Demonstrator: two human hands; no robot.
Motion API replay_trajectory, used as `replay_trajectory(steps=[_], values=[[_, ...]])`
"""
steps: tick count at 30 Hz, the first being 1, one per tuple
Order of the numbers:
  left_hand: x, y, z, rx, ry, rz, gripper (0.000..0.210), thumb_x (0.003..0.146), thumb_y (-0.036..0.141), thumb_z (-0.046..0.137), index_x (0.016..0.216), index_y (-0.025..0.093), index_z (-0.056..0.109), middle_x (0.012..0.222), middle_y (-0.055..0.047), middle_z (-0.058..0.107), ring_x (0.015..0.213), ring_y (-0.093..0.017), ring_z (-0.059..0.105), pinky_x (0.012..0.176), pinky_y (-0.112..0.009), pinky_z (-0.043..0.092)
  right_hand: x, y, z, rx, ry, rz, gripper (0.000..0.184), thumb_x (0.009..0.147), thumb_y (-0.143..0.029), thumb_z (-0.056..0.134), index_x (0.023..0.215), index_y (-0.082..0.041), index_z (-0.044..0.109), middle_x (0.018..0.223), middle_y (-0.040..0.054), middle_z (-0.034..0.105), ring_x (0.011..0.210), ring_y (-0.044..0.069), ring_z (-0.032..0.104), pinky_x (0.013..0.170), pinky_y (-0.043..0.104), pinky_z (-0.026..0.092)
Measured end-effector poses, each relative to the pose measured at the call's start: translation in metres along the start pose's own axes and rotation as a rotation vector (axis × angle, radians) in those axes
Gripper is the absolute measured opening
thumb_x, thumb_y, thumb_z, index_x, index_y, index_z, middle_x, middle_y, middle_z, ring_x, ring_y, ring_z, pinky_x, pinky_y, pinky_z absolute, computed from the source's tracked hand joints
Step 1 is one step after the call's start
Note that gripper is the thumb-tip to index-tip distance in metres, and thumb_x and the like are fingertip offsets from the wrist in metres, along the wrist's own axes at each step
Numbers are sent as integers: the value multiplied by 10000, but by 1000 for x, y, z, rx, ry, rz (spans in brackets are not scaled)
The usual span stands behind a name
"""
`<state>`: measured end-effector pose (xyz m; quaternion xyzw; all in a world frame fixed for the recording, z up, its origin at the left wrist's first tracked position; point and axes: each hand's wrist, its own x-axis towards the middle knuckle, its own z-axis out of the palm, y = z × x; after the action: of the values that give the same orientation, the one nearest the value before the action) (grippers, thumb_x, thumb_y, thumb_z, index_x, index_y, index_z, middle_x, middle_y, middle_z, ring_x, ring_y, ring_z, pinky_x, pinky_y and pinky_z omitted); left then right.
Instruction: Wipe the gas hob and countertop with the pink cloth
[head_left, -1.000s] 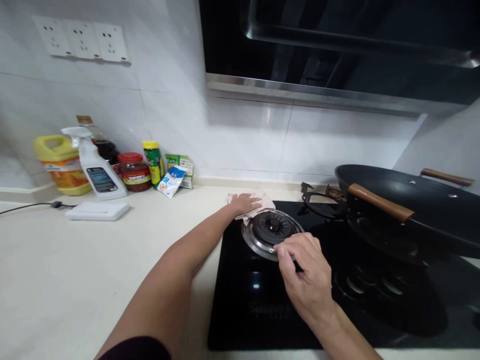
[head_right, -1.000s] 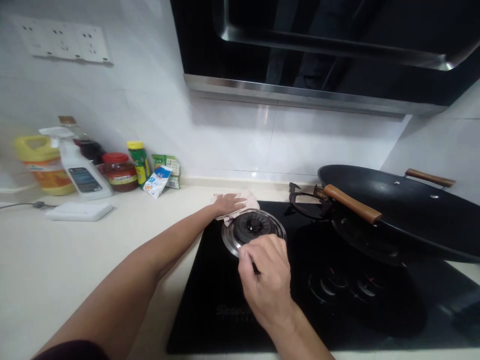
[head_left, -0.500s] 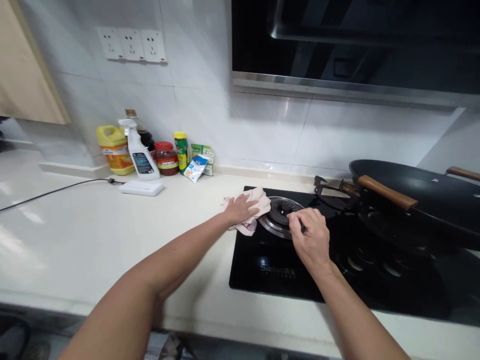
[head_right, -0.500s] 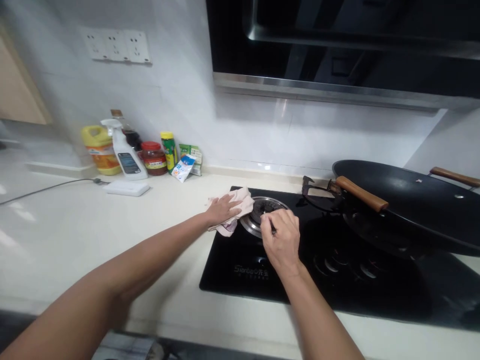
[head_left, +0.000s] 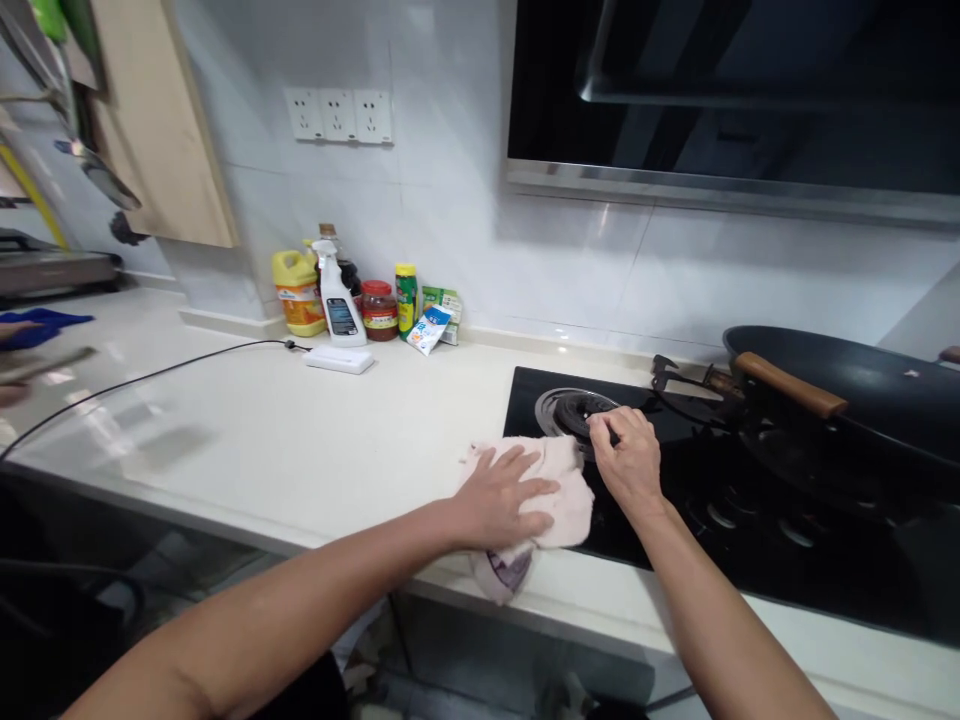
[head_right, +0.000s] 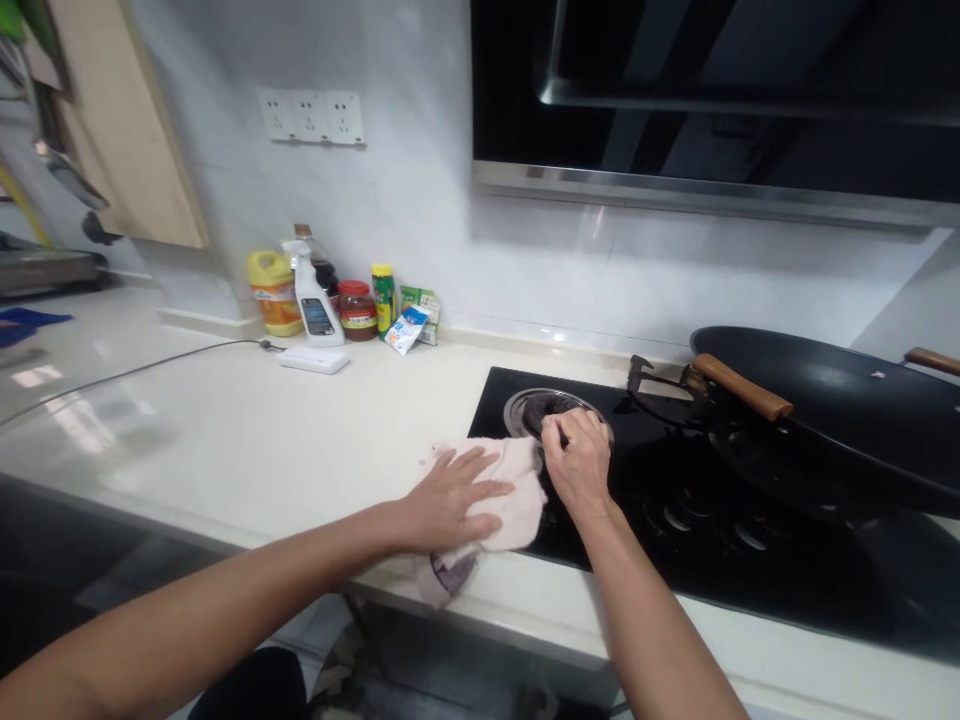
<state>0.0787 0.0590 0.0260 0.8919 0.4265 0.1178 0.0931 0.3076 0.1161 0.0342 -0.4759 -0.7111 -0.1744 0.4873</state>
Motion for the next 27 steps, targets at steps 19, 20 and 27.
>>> replay_trajectory(steps=[19, 20, 27], values=[[-104, -8, -17, -15, 63, -24, 465, 930, 485, 591, 1383, 380, 578, 1591, -100, 409, 1442, -373, 389, 1167, -626, 244, -9, 7, 8, 29, -87, 17, 273, 960, -319, 509, 759, -211, 659, 806, 41, 672, 840, 198, 577, 818, 337, 403], [-106, -9, -18, -17, 62, -35, 465, 924, 488, 599, 1377, 379, 584, 1579, -100, 428, 1439, -371, 394, 1166, -620, 249, -10, 7, 8, 31, -90, 20, 278, 961, -324, 506, 757, -211, 659, 804, 41, 672, 837, 199, 578, 819, 339, 403], [-102, -11, -24, -14, 82, -53, 437, 900, 434, 621, 1328, 348, 607, 1536, -77, 493, 1424, -339, 422, 1178, -574, 258, -11, 6, 8, 39, -119, 31, 275, 956, -323, 492, 770, -219, 665, 818, 47, 680, 851, 205, 587, 821, 343, 410]])
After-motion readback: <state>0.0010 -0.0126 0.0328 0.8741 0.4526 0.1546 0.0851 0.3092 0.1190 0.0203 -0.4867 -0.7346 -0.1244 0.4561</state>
